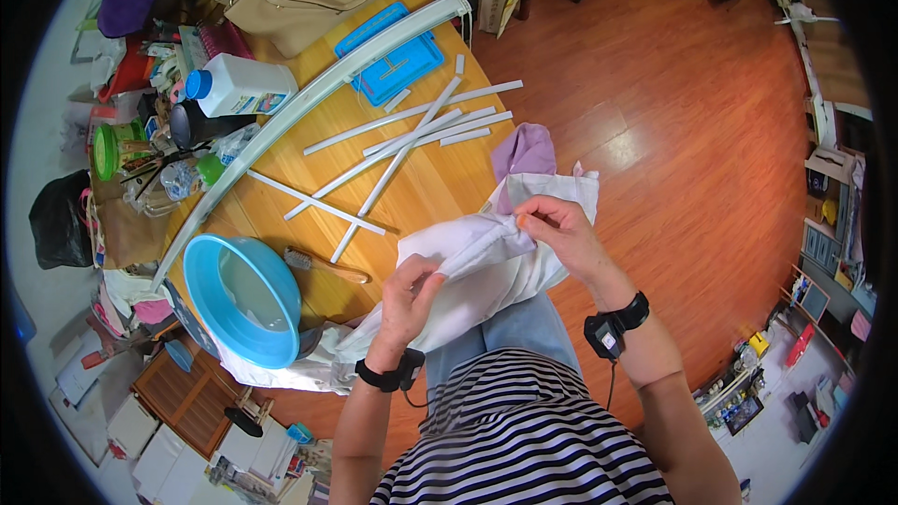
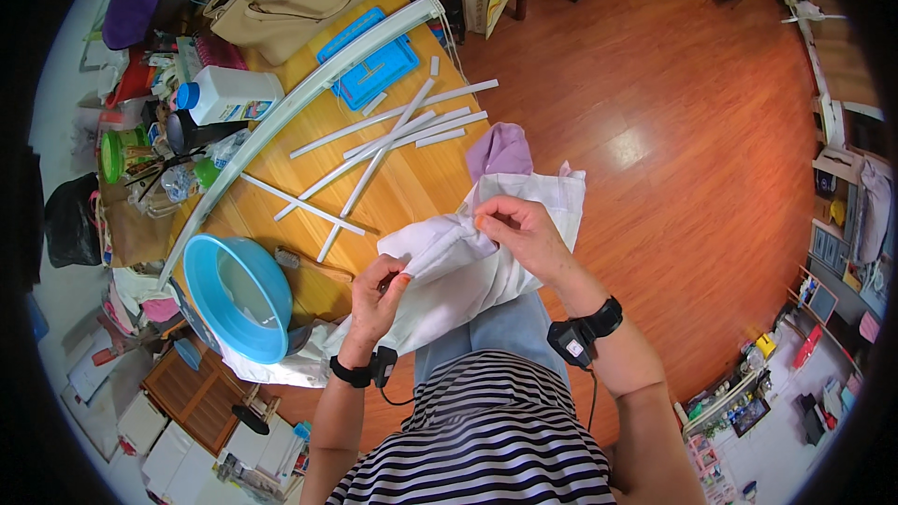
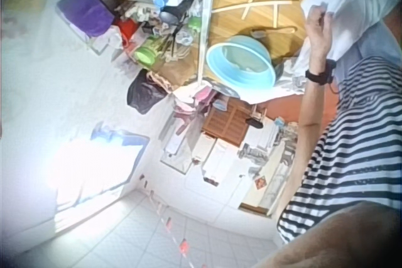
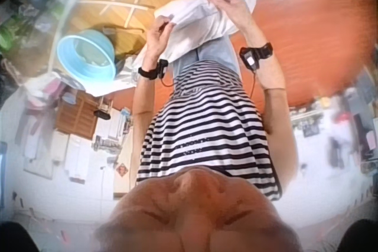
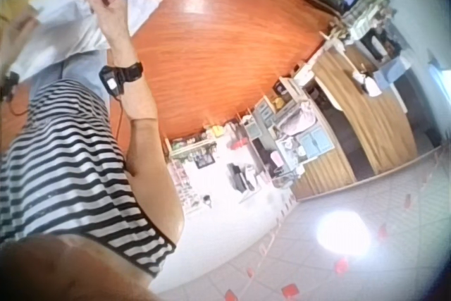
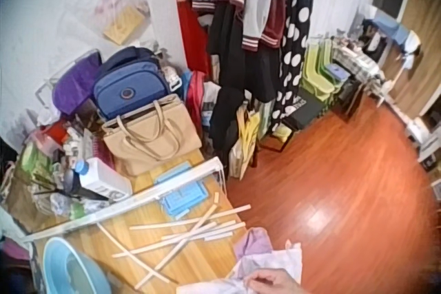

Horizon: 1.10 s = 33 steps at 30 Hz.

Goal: The person inserts several white plastic tubes into the internal sleeves of a purple and white cloth item on a table, turning and adjusting the cloth to find each entry point.

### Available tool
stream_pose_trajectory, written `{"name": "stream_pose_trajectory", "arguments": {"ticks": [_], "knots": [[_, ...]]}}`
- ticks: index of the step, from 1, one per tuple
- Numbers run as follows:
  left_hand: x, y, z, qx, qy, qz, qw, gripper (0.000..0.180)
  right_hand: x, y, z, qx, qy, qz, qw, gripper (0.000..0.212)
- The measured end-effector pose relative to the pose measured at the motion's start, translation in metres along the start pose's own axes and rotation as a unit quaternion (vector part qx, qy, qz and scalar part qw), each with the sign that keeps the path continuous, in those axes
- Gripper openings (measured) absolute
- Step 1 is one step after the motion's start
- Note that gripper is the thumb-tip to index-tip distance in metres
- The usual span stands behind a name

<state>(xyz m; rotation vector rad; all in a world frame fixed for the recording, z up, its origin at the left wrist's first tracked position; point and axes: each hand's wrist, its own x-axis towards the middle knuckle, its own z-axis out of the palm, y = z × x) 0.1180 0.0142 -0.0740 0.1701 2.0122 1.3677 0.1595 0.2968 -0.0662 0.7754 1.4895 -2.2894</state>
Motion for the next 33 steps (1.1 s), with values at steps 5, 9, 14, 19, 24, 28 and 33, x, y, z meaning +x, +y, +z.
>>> {"name": "stream_pose_trajectory", "arguments": {"ticks": [5,9,14,19,24,28,33], "knots": [[0.0,0.003,0.0,-0.008,-0.012,0.008,1.0,0.007,-0.005,0.008,-0.001,0.036,-0.025,-0.008,0.999,0.025],[-0.003,0.007,0.001,-0.025,-0.029,-0.009,0.999,0.011,-0.009,0.014,0.004,0.045,-0.018,-0.022,0.999,0.029],[-0.008,0.0,0.002,-0.054,-0.043,-0.036,0.997,0.012,-0.016,0.025,0.009,0.01,0.026,-0.05,0.998,0.027],[-0.008,-0.003,0.004,-0.095,-0.051,-0.088,0.99,0.007,-0.023,0.029,0.015,-0.032,0.046,-0.087,0.995,0.025],[-0.008,0.0,0.008,-0.063,-0.048,-0.119,0.99,0.007,-0.025,0.032,0.021,-0.021,0.056,-0.066,0.996,0.025],[-0.011,0.001,0.009,-0.134,-0.054,-0.094,0.985,0.007,-0.029,0.026,0.016,-0.01,0.047,-0.073,0.996,0.023],[-0.013,0.008,0.002,-0.126,-0.086,-0.068,0.986,0.012,-0.031,0.031,-0.006,0.031,0.029,0.004,0.999,0.021]]}}
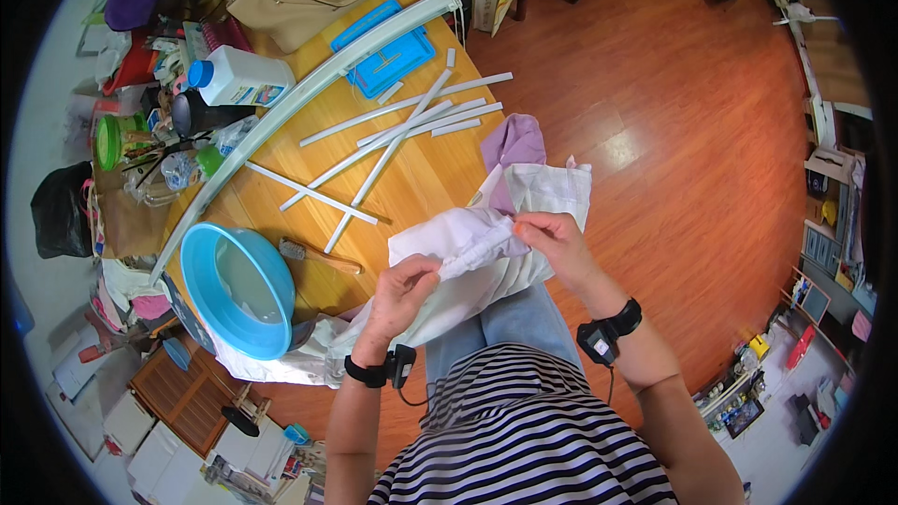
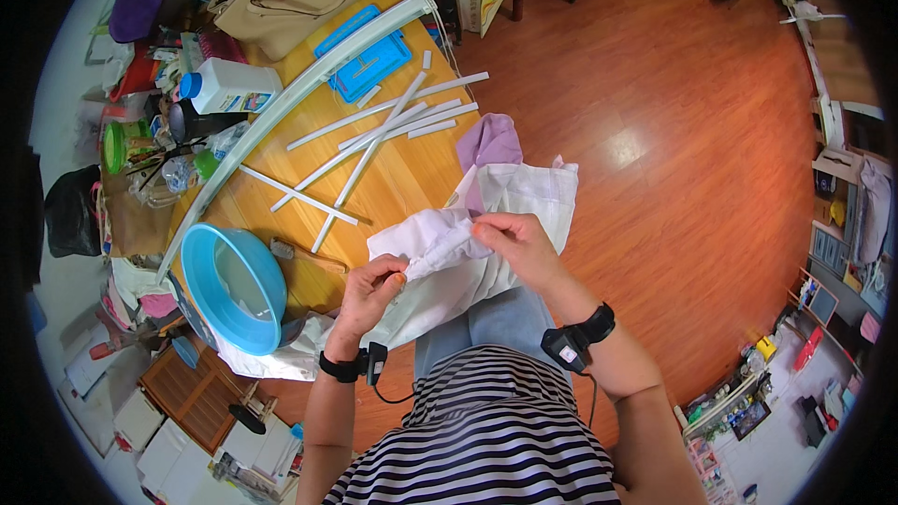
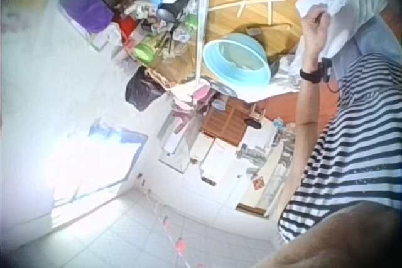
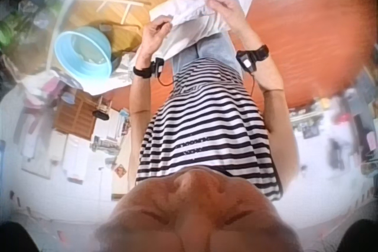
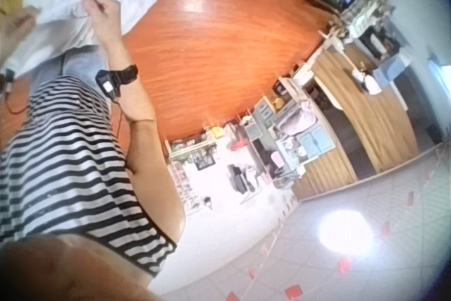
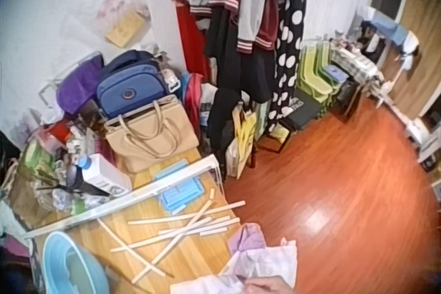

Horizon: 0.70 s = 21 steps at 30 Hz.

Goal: The person inserts several white plastic tubes into the internal sleeves of a purple and white cloth item on a table, turning and adjusting the cloth to find each entry point.

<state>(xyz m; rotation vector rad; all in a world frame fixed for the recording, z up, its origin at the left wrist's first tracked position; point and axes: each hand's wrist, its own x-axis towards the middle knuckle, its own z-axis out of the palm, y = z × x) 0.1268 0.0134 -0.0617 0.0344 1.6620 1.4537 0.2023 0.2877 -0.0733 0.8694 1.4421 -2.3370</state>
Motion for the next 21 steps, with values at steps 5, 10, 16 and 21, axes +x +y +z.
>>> {"name": "stream_pose_trajectory", "arguments": {"ticks": [5,10,16,21], "knots": [[-0.003,0.002,-0.002,-0.002,0.004,-0.016,1.0,0.012,0.007,-0.016,-0.015,-0.016,-0.092,0.018,0.996,0.018],[-0.003,-0.001,0.0,0.086,0.043,-0.004,0.995,0.01,0.016,-0.032,-0.015,-0.035,-0.131,0.063,0.989,0.014],[0.005,0.001,0.008,0.115,0.055,-0.051,0.991,0.011,0.016,-0.038,-0.01,-0.047,-0.147,0.044,0.987,0.015],[0.004,-0.015,0.0,0.039,0.004,-0.009,0.999,0.011,0.01,-0.037,-0.008,-0.084,-0.118,0.047,0.988,0.015]]}}
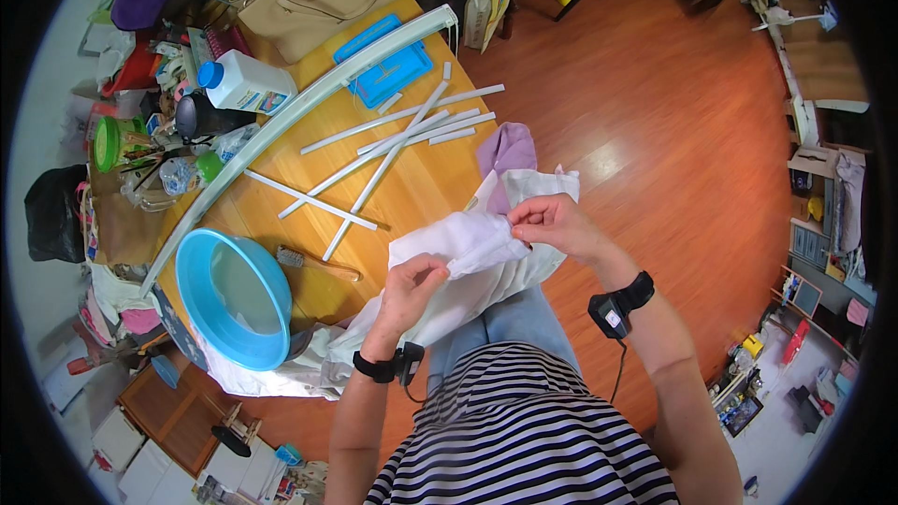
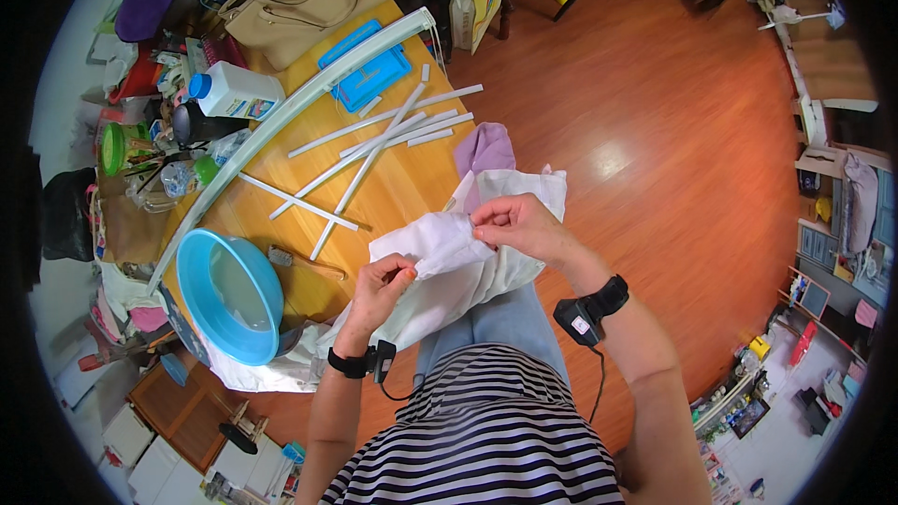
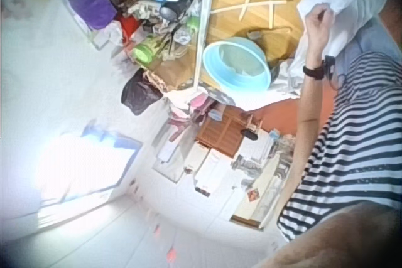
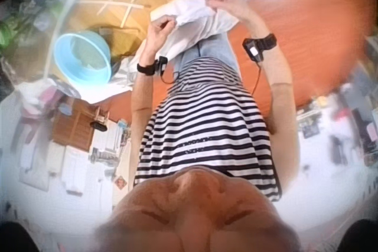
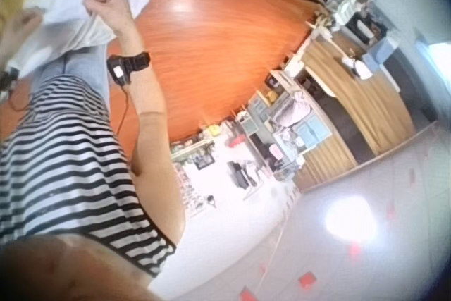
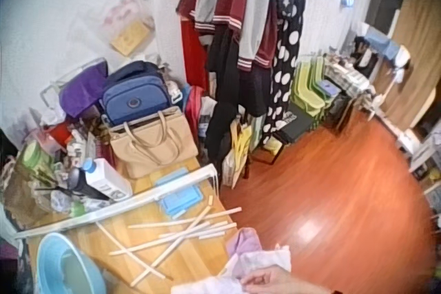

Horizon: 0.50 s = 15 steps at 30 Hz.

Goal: The person inserts several white plastic tubes into the internal sleeves of a purple and white cloth item on a table, turning and adjusting the cloth to find each entry point.

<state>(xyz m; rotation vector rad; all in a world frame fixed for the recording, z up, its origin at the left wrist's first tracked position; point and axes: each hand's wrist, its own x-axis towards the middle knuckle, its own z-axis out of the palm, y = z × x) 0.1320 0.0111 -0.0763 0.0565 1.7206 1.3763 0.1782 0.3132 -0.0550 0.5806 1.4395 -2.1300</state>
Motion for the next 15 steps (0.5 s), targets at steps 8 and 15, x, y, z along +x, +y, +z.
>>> {"name": "stream_pose_trajectory", "arguments": {"ticks": [8,15], "knots": [[0.0,0.003,0.0,-0.047,-0.023,0.043,0.998,0.011,-0.01,-0.007,0.014,-0.008,0.008,0.015,1.0,0.018],[0.005,0.052,0.039,0.126,0.109,0.149,0.975,0.017,-0.011,-0.008,0.021,-0.034,0.008,0.001,0.999,0.019]]}}
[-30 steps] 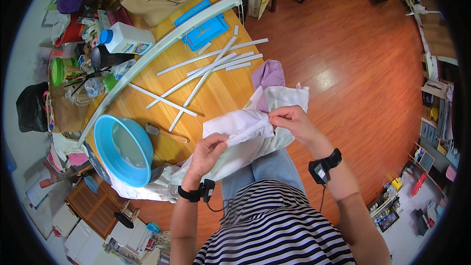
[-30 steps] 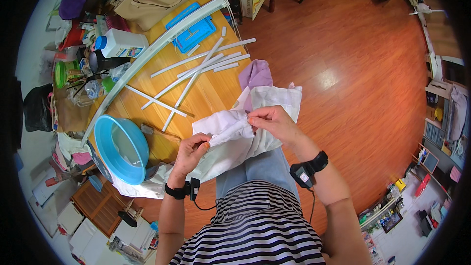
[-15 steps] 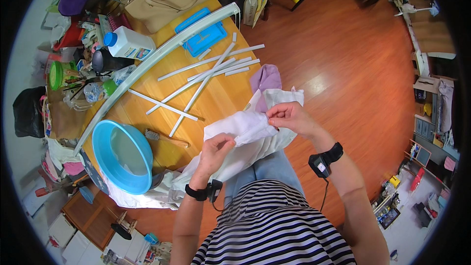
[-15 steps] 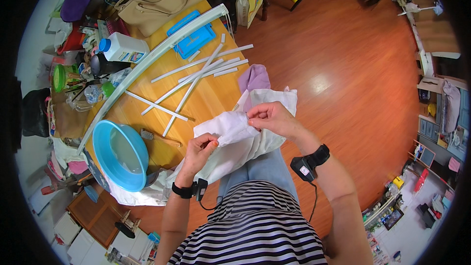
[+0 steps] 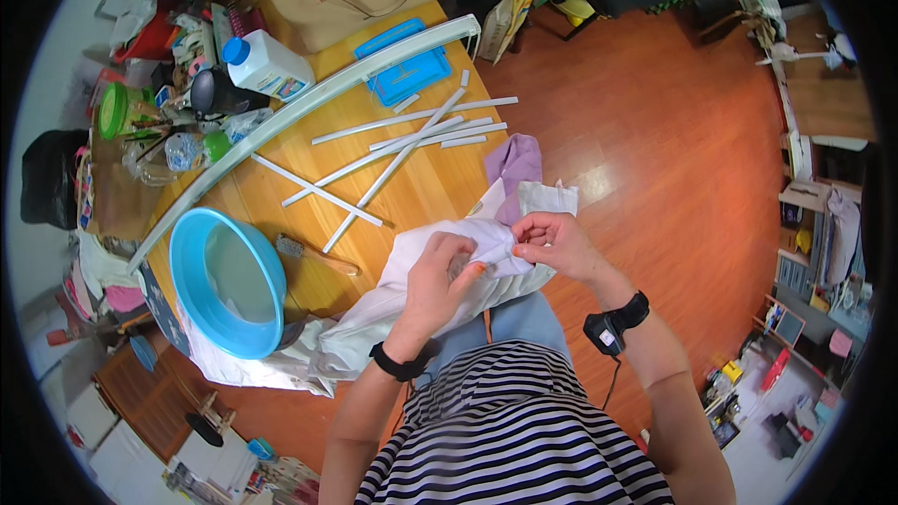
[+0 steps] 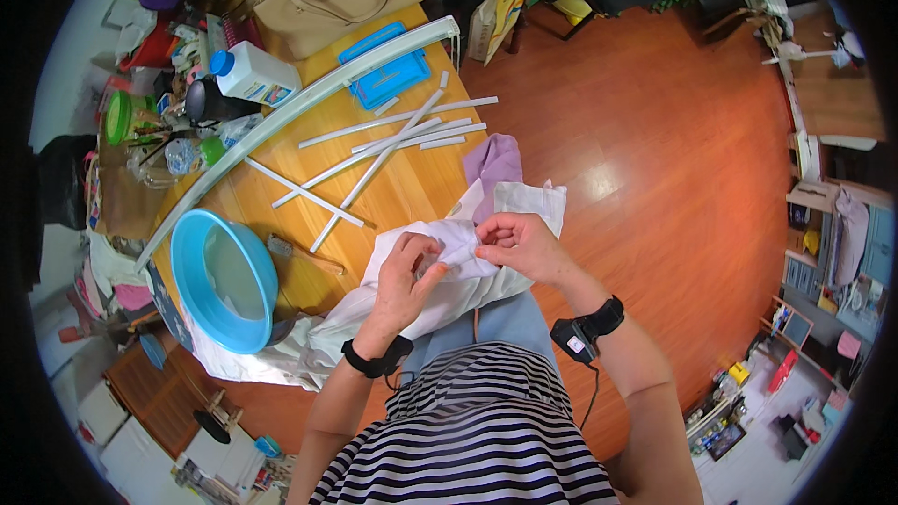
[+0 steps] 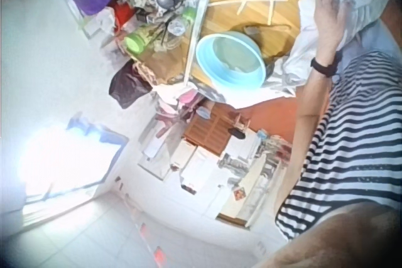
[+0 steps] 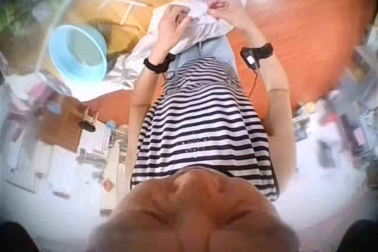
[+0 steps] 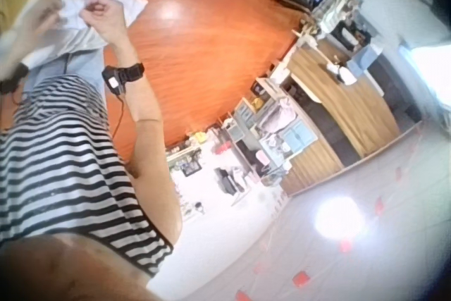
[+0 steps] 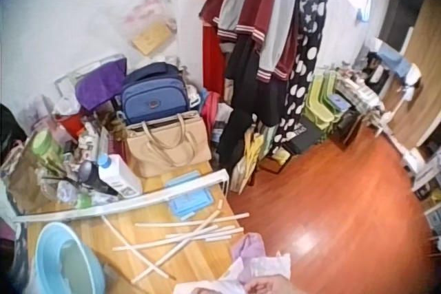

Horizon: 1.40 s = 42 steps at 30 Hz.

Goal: The person inserts several white plastic tubes into the internal sleeves of a purple and white cloth item on a table, turning and adjusting the cloth to find each entry point.

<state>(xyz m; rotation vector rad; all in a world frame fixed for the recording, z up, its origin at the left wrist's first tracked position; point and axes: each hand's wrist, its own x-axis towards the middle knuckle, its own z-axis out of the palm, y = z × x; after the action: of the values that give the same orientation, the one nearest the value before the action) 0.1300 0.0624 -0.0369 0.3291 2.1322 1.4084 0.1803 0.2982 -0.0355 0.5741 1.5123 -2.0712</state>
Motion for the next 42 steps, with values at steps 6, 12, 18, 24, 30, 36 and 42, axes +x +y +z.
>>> {"name": "stream_pose_trajectory", "arguments": {"ticks": [6,12,18,24,30,36,42], "knots": [[-0.004,-0.01,0.014,-0.03,-0.017,-0.067,0.997,0.014,0.006,-0.001,-0.009,-0.018,-0.041,0.023,0.999,0.013],[0.003,0.003,0.007,-0.058,-0.042,-0.08,0.994,0.009,0.017,0.002,-0.019,0.043,-0.057,0.059,0.996,0.011],[0.009,0.004,0.007,-0.064,-0.053,-0.073,0.994,0.008,0.021,-0.005,-0.018,-0.01,-0.057,0.074,0.996,0.011],[0.013,-0.004,0.014,-0.059,-0.044,-0.058,0.996,0.008,0.023,-0.009,-0.021,-0.029,-0.057,0.08,0.995,0.008],[0.021,-0.001,0.022,-0.014,-0.035,-0.059,0.998,0.012,0.027,-0.001,-0.023,-0.012,-0.031,0.067,0.997,0.008],[0.022,-0.005,0.016,-0.07,-0.068,-0.058,0.993,0.01,0.029,0.016,-0.026,0.132,-0.067,0.086,0.985,0.007],[0.02,-0.003,0.006,-0.095,-0.104,-0.076,0.987,0.008,0.023,0.008,-0.02,0.101,-0.068,0.071,0.99,0.008]]}}
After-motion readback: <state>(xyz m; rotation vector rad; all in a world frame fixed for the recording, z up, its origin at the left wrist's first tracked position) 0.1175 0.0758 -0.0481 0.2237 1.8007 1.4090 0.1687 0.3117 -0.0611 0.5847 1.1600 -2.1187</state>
